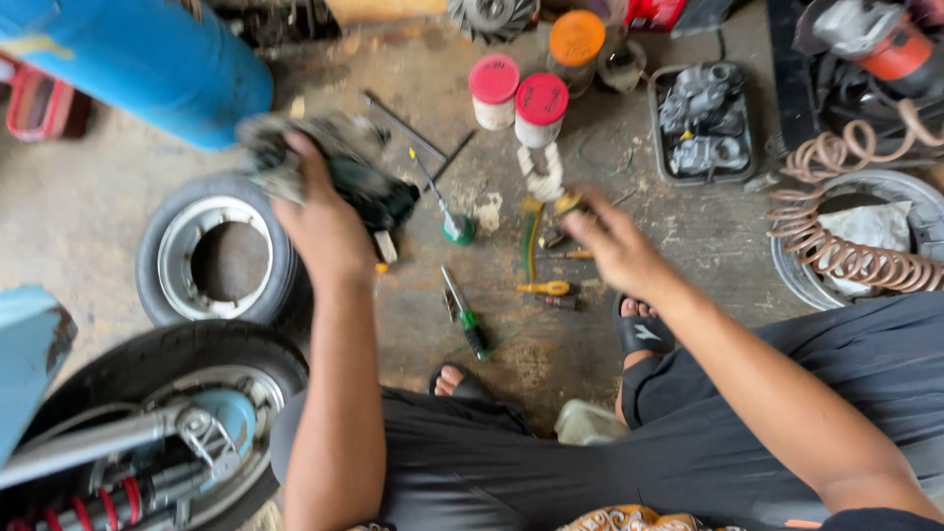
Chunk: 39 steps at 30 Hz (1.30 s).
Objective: Disassembling and cleaning a motorcycle carburetor using tools and a rag
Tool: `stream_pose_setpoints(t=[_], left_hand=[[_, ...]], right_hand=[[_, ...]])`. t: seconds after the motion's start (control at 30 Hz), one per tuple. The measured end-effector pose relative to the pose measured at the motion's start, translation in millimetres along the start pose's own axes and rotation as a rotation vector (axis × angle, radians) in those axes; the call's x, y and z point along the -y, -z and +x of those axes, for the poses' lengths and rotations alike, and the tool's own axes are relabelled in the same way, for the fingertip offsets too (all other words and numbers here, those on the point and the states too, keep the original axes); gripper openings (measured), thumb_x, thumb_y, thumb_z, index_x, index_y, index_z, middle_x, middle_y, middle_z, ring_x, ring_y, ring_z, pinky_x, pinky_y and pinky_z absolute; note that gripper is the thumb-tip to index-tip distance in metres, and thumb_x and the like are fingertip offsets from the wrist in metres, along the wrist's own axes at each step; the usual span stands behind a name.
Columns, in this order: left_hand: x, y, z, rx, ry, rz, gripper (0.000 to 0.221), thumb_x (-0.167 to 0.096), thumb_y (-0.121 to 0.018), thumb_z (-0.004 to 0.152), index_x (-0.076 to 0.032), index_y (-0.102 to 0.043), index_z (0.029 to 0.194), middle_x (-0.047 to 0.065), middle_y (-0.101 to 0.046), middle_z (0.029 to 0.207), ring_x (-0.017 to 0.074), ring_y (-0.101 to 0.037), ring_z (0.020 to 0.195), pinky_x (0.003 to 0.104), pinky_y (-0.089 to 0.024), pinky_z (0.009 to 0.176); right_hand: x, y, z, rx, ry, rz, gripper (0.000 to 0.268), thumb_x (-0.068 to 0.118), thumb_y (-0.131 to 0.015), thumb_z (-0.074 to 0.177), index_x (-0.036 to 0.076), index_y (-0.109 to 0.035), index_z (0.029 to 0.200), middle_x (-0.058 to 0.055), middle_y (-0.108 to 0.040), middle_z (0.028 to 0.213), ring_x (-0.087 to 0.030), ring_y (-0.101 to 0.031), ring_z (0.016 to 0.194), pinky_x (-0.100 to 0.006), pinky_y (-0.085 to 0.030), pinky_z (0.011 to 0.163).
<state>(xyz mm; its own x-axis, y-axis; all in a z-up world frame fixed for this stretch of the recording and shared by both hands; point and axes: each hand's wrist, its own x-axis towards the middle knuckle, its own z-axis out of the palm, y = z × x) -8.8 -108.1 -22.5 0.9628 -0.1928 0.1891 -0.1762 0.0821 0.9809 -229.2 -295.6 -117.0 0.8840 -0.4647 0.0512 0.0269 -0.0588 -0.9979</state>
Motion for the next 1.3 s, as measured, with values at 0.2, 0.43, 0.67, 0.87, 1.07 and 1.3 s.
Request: stream_pose_setpoints(t=[0.2,0.43,0.67,0.87,1.07,1.3], left_hand=[[-22,32,10,-0.042,0.061,-0.388,0.034,-0.032,-0.063,0.099,-0.004,-0.059,0.116,0.008,-0.07,0.098,0.0178,-0.07,0.079,0.033,-0.061,0.072],[-10,35,6,-0.014,0.078,-0.076,0.045,-0.042,-0.058,0.098,0.0,-0.064,0.115,0.004,-0.068,0.097,0.0088,-0.064,0.08,0.026,-0.057,0.072],[10,30,-4,0.198,-0.132,0.166,0.024,-0.026,-0.058,0.107,-0.003,-0.062,0.109,0.004,-0.067,0.094,0.0104,-0.06,0.078,0.026,-0.052,0.071],[-11,6,-35,0.269,-0.205,0.425,0.023,-0.03,-0.073,0.102,-0.011,-0.062,0.107,0.017,-0.071,0.087,0.0376,-0.074,0.09,0.047,-0.055,0.077],[-19,2,-40,0.3,-0.236,0.524,0.024,-0.028,-0.074,0.101,-0.011,-0.058,0.105,0.02,-0.069,0.082,0.0471,-0.072,0.088,0.052,-0.054,0.07],[-19,-11,-39,0.278,-0.192,0.545,0.021,-0.022,-0.07,0.104,-0.007,-0.055,0.106,0.027,-0.066,0.083,0.0508,-0.071,0.088,0.052,-0.055,0.074]], right_hand=[[-54,24,14,-0.021,-0.212,-0.38,0.023,0.029,-0.048,0.109,0.009,-0.056,0.111,0.0,-0.048,0.081,-0.013,-0.045,0.069,-0.029,-0.037,0.063],[-123,41,27,-0.161,-0.327,0.017,0.018,0.015,-0.05,0.105,0.006,-0.058,0.118,-0.006,-0.061,0.111,-0.014,-0.059,0.1,-0.029,-0.054,0.089],[-139,68,42,-0.21,-0.402,-0.681,0.034,0.023,-0.064,0.095,-0.007,-0.066,0.112,-0.015,-0.069,0.089,-0.024,-0.064,0.07,-0.035,-0.053,0.063],[-256,140,41,-0.205,-0.535,-1.076,0.042,0.044,-0.08,0.081,0.009,-0.075,0.105,-0.016,-0.074,0.106,-0.039,-0.068,0.112,-0.054,-0.054,0.093],[-316,177,-12,-0.265,-0.765,-1.185,0.04,0.039,-0.077,0.085,0.007,-0.071,0.108,-0.018,-0.063,0.124,-0.045,-0.053,0.125,-0.062,-0.046,0.1],[-318,179,-31,-0.224,-0.899,-1.195,0.036,0.031,-0.071,0.09,0.009,-0.066,0.118,-0.014,-0.055,0.137,-0.039,-0.045,0.133,-0.064,-0.037,0.106]])
